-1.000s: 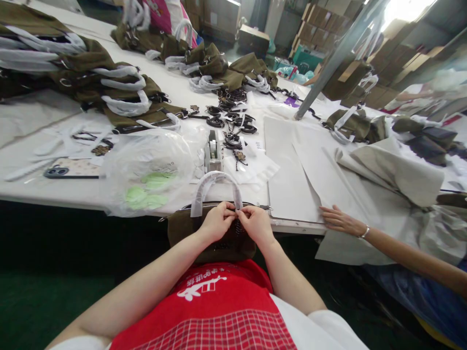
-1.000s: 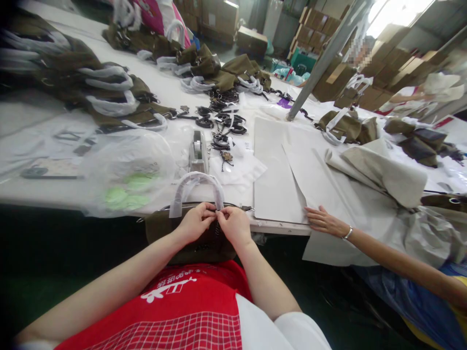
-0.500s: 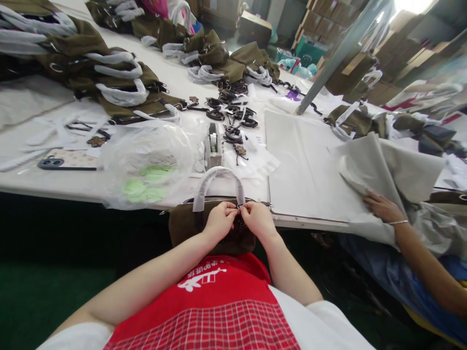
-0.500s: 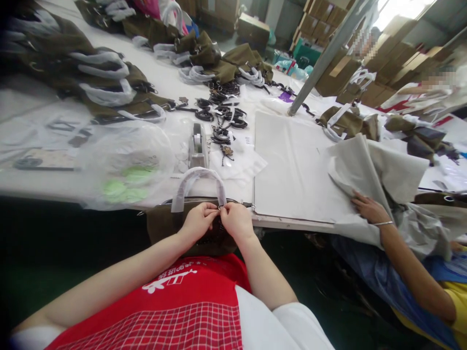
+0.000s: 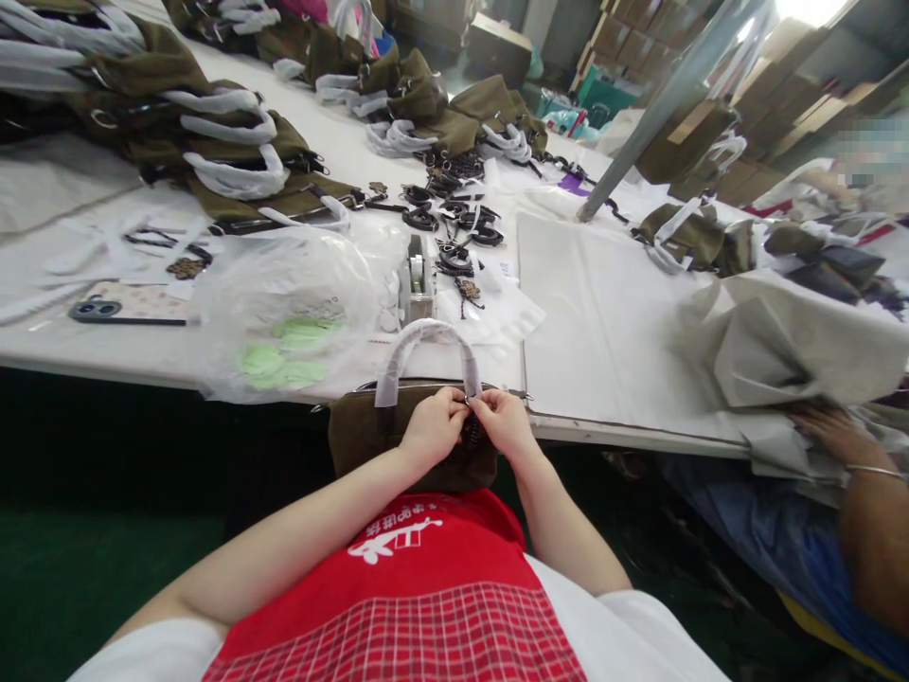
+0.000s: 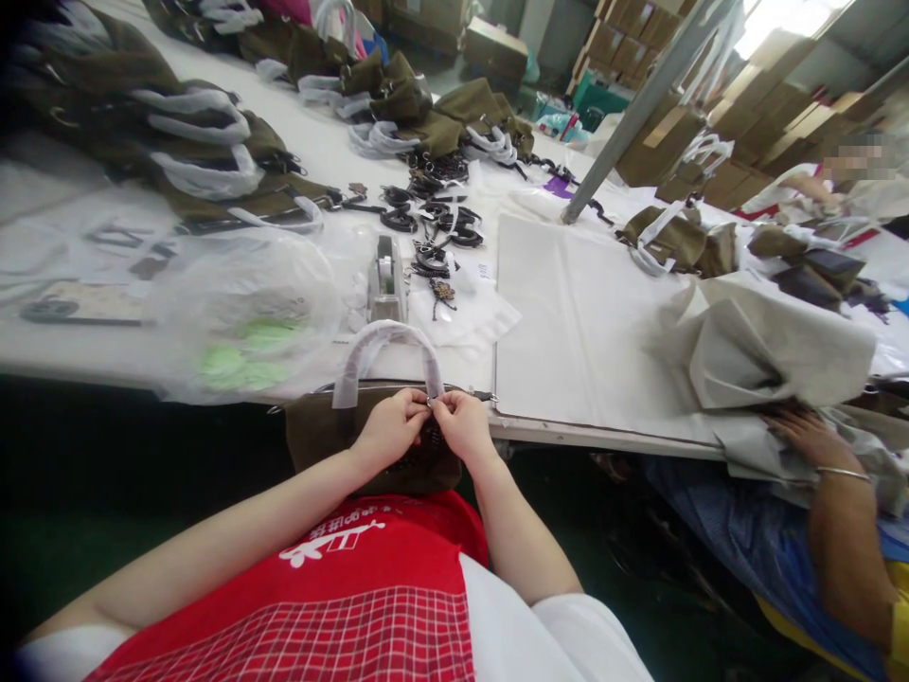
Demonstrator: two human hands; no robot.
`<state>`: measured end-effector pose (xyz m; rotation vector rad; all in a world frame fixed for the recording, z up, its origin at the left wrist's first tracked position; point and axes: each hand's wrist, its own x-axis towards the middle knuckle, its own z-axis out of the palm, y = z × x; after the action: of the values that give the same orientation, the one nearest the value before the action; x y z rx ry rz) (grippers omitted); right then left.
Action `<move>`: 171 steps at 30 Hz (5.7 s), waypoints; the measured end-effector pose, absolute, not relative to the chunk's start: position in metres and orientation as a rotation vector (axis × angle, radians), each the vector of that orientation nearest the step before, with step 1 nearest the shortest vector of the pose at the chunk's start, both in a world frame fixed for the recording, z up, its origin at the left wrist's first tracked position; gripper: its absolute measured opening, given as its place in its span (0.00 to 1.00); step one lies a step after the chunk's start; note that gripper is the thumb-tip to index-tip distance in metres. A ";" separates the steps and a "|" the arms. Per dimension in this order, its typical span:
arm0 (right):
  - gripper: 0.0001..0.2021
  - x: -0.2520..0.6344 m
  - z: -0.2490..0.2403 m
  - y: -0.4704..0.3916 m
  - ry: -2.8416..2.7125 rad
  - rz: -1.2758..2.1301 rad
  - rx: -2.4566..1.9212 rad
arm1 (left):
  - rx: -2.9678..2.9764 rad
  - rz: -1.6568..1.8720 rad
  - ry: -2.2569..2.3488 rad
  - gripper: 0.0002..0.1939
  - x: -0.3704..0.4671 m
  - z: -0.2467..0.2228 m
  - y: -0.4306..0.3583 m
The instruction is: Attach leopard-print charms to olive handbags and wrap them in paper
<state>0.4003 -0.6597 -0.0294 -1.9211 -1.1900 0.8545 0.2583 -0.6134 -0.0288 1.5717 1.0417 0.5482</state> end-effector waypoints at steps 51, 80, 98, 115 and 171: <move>0.16 0.411 0.013 -0.702 -1.847 0.825 -1.621 | 2.154 0.448 0.603 0.11 0.235 0.018 -0.603; 0.16 0.402 0.019 -0.689 -2.162 0.694 -1.687 | 2.093 0.428 0.634 0.10 0.233 0.006 -0.605; 0.08 0.396 -0.040 -0.687 -1.108 0.972 -1.821 | 1.676 0.339 0.997 0.12 0.241 -0.039 -0.621; 0.10 0.463 -0.005 -0.660 -1.225 0.532 -1.884 | 1.042 0.298 0.899 0.24 0.241 -0.038 -0.618; 0.16 0.509 0.065 -0.693 -0.691 0.523 -1.404 | 1.097 0.343 0.908 0.20 0.241 -0.039 -0.619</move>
<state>0.5087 -0.6933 0.0647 -1.4044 -0.6911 0.5230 0.2411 -0.6186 -0.0391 1.0970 0.9082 0.3430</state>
